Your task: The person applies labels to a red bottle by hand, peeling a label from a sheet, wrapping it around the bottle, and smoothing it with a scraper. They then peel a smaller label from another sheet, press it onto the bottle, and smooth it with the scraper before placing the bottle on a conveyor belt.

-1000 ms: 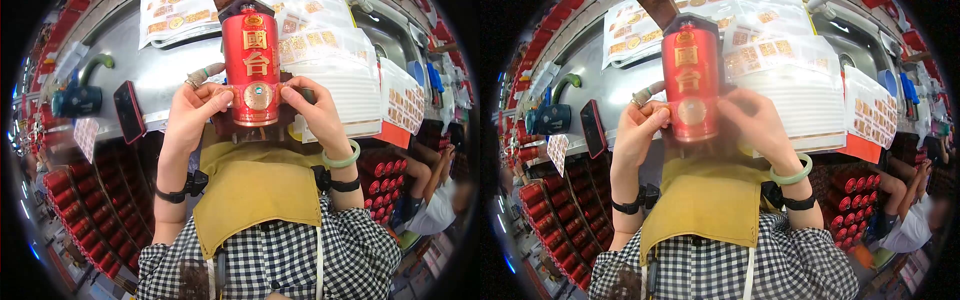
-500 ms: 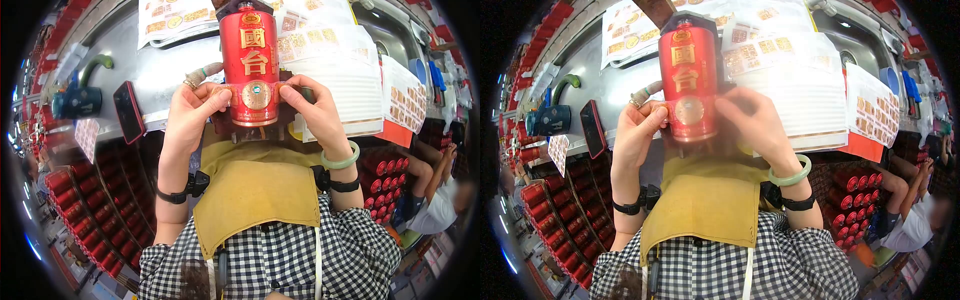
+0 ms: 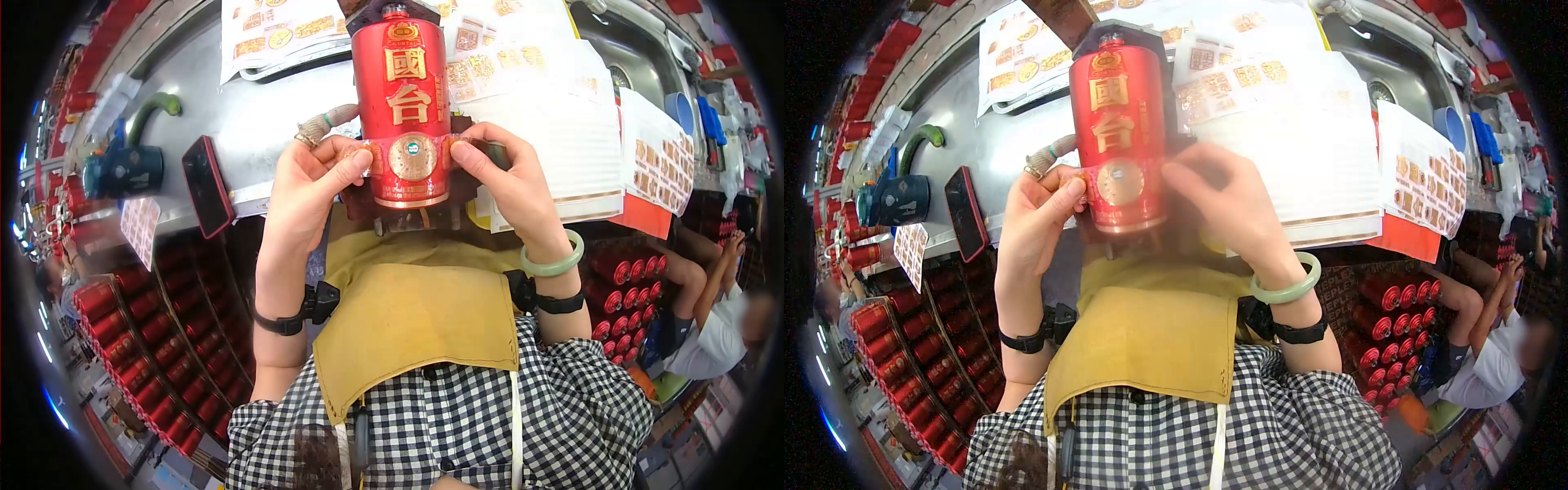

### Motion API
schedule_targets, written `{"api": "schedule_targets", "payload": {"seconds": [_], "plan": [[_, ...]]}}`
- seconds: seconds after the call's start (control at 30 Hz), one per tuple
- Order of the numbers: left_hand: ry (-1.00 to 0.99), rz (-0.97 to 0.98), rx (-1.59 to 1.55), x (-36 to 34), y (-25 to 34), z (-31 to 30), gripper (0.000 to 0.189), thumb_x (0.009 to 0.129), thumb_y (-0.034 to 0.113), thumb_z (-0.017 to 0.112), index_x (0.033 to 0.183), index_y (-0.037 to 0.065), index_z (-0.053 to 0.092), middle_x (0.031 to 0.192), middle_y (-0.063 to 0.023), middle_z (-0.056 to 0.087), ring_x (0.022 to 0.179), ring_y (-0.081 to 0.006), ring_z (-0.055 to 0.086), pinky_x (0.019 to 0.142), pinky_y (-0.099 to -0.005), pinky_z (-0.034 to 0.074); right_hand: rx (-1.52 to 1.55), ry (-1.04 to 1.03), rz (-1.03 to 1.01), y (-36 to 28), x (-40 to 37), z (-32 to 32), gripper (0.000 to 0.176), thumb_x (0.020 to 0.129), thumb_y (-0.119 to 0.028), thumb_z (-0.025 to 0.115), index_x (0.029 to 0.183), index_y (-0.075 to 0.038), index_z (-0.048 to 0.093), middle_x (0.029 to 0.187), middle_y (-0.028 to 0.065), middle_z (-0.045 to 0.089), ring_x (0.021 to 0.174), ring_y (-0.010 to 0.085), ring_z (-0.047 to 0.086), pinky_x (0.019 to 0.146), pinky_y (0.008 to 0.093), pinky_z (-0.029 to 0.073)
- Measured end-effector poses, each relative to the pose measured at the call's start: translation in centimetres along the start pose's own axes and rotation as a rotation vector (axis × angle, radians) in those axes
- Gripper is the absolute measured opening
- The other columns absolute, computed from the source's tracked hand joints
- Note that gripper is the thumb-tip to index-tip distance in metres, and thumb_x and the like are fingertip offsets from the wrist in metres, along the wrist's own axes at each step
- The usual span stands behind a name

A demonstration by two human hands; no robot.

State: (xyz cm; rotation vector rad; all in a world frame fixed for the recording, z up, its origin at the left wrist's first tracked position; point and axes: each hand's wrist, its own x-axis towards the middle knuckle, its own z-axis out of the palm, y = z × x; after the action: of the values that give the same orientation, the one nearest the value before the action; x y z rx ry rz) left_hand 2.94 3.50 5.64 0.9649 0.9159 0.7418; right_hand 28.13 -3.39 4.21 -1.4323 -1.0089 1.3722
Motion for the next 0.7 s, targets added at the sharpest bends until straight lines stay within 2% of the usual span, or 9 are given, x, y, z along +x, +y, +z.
{"api": "schedule_targets", "payload": {"seconds": [0.37, 0.43, 0.7], "plan": [[-0.004, -0.022, -0.019, 0.04, 0.10, 0.04, 0.062, 0.095, 0.008, 0.078, 0.149, -0.003, 0.050, 0.103, -0.0055, 0.071, 0.094, -0.0105, 0.065, 0.080, -0.0260, 0.050, -0.016, 0.005, 0.002, -0.28, -0.14, 0.10, 0.023, 0.099, -0.021, 0.071, 0.107, 0.001, 0.072, 0.096, 0.0049, 0.074, 0.092, 0.0114, 0.063, 0.085, 0.0293, 0.051], [0.001, -0.012, -0.012, 0.00, 0.02, 0.15, 0.062, 0.095, 0.008, 0.078, 0.149, -0.003, 0.050, 0.103, -0.0053, 0.071, 0.094, -0.0104, 0.065, 0.080, -0.0260, 0.050, -0.009, 0.009, 0.029, -0.60, -0.23, 0.25, 0.020, 0.103, -0.019, 0.070, 0.101, 0.000, 0.069, 0.093, -0.0003, 0.070, 0.090, 0.0059, 0.060, 0.087, 0.0235, 0.048], [0.006, -0.009, -0.010, -0.11, -0.01, 0.19, 0.062, 0.094, 0.010, 0.079, 0.148, -0.002, 0.050, 0.102, -0.0048, 0.071, 0.093, -0.0102, 0.065, 0.080, -0.0258, 0.049, -0.013, -0.007, 0.004, -0.60, -0.29, 0.26, 0.022, 0.104, -0.021, 0.068, 0.101, 0.001, 0.069, 0.093, 0.0009, 0.070, 0.090, 0.0068, 0.060, 0.088, 0.0249, 0.048]]}}
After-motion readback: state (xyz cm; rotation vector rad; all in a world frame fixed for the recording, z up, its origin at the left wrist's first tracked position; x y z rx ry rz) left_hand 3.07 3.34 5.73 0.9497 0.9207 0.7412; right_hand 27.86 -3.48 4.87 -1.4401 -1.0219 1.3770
